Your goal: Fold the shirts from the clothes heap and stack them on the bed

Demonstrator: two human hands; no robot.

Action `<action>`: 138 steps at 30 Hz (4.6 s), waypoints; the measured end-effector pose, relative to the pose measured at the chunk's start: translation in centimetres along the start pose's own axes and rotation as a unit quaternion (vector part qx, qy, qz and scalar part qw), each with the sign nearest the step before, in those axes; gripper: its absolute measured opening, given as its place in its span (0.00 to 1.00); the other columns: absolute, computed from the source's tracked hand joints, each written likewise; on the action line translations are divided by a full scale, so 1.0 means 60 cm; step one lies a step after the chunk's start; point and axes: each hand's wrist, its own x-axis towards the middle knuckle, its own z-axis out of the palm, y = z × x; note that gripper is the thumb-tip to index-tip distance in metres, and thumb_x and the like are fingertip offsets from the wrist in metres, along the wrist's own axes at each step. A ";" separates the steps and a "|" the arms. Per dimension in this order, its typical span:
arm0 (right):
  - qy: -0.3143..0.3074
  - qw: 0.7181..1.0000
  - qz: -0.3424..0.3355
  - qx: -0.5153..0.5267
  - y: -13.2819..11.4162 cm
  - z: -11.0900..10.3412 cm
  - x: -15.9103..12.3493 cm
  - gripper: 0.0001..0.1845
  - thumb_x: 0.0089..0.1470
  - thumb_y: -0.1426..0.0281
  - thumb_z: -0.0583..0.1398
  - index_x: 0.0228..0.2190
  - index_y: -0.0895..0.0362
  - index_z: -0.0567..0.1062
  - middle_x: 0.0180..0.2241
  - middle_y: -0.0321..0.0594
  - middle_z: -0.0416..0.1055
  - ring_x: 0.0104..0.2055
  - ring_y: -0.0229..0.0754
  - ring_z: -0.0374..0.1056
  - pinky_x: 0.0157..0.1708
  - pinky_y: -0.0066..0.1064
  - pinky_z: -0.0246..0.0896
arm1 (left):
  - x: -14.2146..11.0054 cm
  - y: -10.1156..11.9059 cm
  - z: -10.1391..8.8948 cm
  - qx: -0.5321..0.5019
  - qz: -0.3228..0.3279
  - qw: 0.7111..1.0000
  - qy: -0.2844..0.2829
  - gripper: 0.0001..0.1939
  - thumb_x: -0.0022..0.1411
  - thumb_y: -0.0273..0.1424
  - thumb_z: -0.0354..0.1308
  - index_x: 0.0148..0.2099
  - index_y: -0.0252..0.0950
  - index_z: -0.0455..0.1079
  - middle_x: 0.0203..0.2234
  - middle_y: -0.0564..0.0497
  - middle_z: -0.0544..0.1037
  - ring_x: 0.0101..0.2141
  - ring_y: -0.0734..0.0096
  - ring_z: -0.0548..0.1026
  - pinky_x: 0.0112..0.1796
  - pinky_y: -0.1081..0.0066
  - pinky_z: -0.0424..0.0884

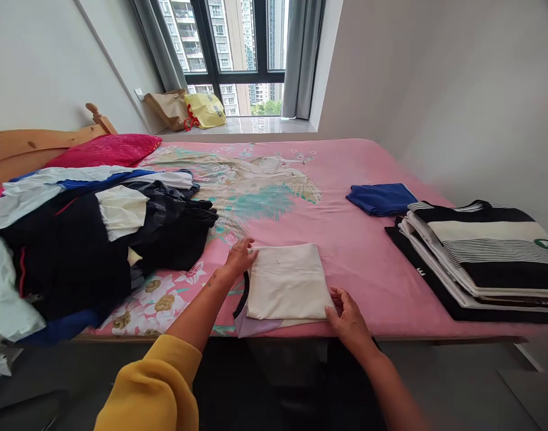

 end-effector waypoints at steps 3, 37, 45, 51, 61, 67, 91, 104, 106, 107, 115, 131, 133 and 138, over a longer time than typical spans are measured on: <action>-0.011 0.999 -0.039 -0.014 0.004 -0.003 -0.014 0.27 0.47 0.69 0.53 0.51 0.57 0.60 0.50 0.45 0.62 0.52 0.43 0.59 0.55 0.39 0.54 | -0.085 0.004 -0.012 -0.017 0.109 0.994 0.000 0.16 0.52 0.29 0.53 0.45 0.39 0.65 0.43 0.49 0.71 0.45 0.66 0.68 0.47 0.66 0.63; 0.151 0.965 -0.153 -0.152 0.036 0.042 -0.018 0.25 0.50 0.77 0.50 0.51 0.56 0.64 0.43 0.43 0.68 0.43 0.46 0.60 0.44 0.38 0.56 | -0.237 -0.009 0.028 0.081 0.271 0.955 0.084 0.13 0.59 0.25 0.49 0.44 0.40 0.69 0.40 0.50 0.77 0.41 0.66 0.72 0.45 0.63 0.60; 0.154 0.964 -0.161 -0.144 0.042 0.044 -0.015 0.27 0.47 0.78 0.50 0.50 0.56 0.64 0.43 0.44 0.68 0.44 0.46 0.61 0.45 0.40 0.58 | -0.266 -0.011 0.022 0.082 0.182 0.979 0.038 0.16 0.58 0.30 0.52 0.49 0.43 0.68 0.44 0.49 0.74 0.44 0.63 0.70 0.46 0.61 0.61; 0.146 0.960 -0.203 -0.123 0.047 0.027 -0.032 0.26 0.46 0.76 0.52 0.50 0.57 0.63 0.45 0.45 0.67 0.47 0.47 0.61 0.49 0.43 0.57 | -0.301 -0.037 0.016 0.064 0.098 0.993 0.017 0.36 0.48 0.35 0.61 0.60 0.43 0.56 0.55 0.44 0.65 0.53 0.55 0.63 0.50 0.56 0.61; -0.001 0.943 -0.330 -0.043 -0.138 0.070 -0.076 0.16 0.52 0.76 0.53 0.43 0.54 0.68 0.43 0.44 0.67 0.49 0.46 0.61 0.51 0.43 0.58 | -0.345 -0.029 0.032 0.026 0.154 0.984 0.082 0.15 0.57 0.37 0.56 0.48 0.43 0.69 0.49 0.46 0.69 0.50 0.57 0.65 0.49 0.56 0.61; -0.070 0.939 -0.318 -0.112 -0.183 0.166 -0.050 0.16 0.48 0.76 0.57 0.41 0.55 0.69 0.42 0.43 0.68 0.46 0.47 0.61 0.46 0.40 0.58 | -0.304 -0.049 0.027 -0.057 0.071 0.987 0.133 0.10 0.62 0.33 0.50 0.41 0.40 0.71 0.40 0.49 0.74 0.44 0.65 0.69 0.47 0.62 0.64; 0.000 0.965 -0.246 0.094 -0.185 0.152 -0.023 0.12 0.58 0.71 0.52 0.41 0.52 0.72 0.39 0.40 0.70 0.43 0.42 0.64 0.45 0.34 0.60 | 0.056 -0.021 0.016 -0.135 -0.055 0.988 -0.050 0.09 0.53 0.32 0.54 0.36 0.37 0.71 0.28 0.52 0.75 0.30 0.72 0.71 0.31 0.75 0.66; -0.023 0.965 -0.240 0.102 -0.181 0.150 -0.024 0.15 0.59 0.68 0.51 0.45 0.52 0.72 0.42 0.42 0.71 0.45 0.43 0.65 0.47 0.37 0.61 | 0.046 -0.032 0.028 -0.265 -0.142 0.951 -0.076 0.12 0.51 0.29 0.55 0.40 0.34 0.69 0.22 0.55 0.71 0.19 0.80 0.67 0.19 0.80 0.61; -0.030 0.965 -0.253 0.059 -0.184 0.152 -0.027 0.15 0.59 0.69 0.51 0.45 0.52 0.72 0.42 0.42 0.71 0.46 0.43 0.64 0.47 0.38 0.61 | 0.041 -0.034 0.032 -0.260 -0.150 0.951 -0.075 0.13 0.51 0.29 0.55 0.41 0.34 0.69 0.21 0.56 0.71 0.18 0.80 0.67 0.18 0.79 0.61; -0.041 0.965 -0.259 0.027 -0.184 0.155 -0.029 0.15 0.58 0.71 0.52 0.45 0.52 0.72 0.42 0.43 0.71 0.45 0.44 0.65 0.47 0.39 0.61 | 0.038 -0.036 0.036 -0.254 -0.153 0.952 -0.075 0.12 0.51 0.29 0.55 0.40 0.34 0.69 0.21 0.56 0.71 0.17 0.79 0.67 0.18 0.79 0.61; -0.089 0.954 -0.284 -0.032 -0.166 0.143 -0.041 0.12 0.55 0.73 0.54 0.38 0.53 0.75 0.40 0.42 0.72 0.45 0.44 0.66 0.46 0.40 0.62 | -0.003 -0.045 0.024 -0.196 -0.111 0.974 0.017 0.14 0.54 0.28 0.54 0.44 0.34 0.68 0.33 0.49 0.76 0.30 0.72 0.74 0.34 0.73 0.70; 0.016 0.957 -0.206 -0.205 -0.062 0.064 0.000 0.20 0.56 0.72 0.49 0.48 0.55 0.70 0.56 0.42 0.61 0.61 0.47 0.50 0.59 0.50 0.42 | -0.264 -0.019 0.019 0.072 0.092 0.988 -0.096 0.22 0.64 0.35 0.44 0.60 0.43 0.58 0.62 0.48 0.56 0.62 0.59 0.50 0.57 0.45 0.44; 0.084 0.961 -0.200 -0.172 -0.056 0.044 0.010 0.18 0.57 0.71 0.48 0.46 0.58 0.71 0.54 0.45 0.63 0.60 0.47 0.52 0.58 0.47 0.46 | -0.241 0.012 0.006 0.049 0.121 0.990 -0.058 0.20 0.64 0.33 0.42 0.57 0.41 0.62 0.60 0.47 0.60 0.61 0.61 0.53 0.58 0.48 0.46; 0.133 0.959 -0.217 -0.122 -0.058 0.029 0.019 0.19 0.56 0.72 0.48 0.46 0.59 0.70 0.53 0.46 0.63 0.60 0.47 0.52 0.58 0.46 0.48 | -0.140 0.140 0.031 -0.001 0.238 0.970 -0.048 0.22 0.65 0.30 0.38 0.59 0.38 0.59 0.60 0.47 0.59 0.61 0.66 0.52 0.58 0.56 0.50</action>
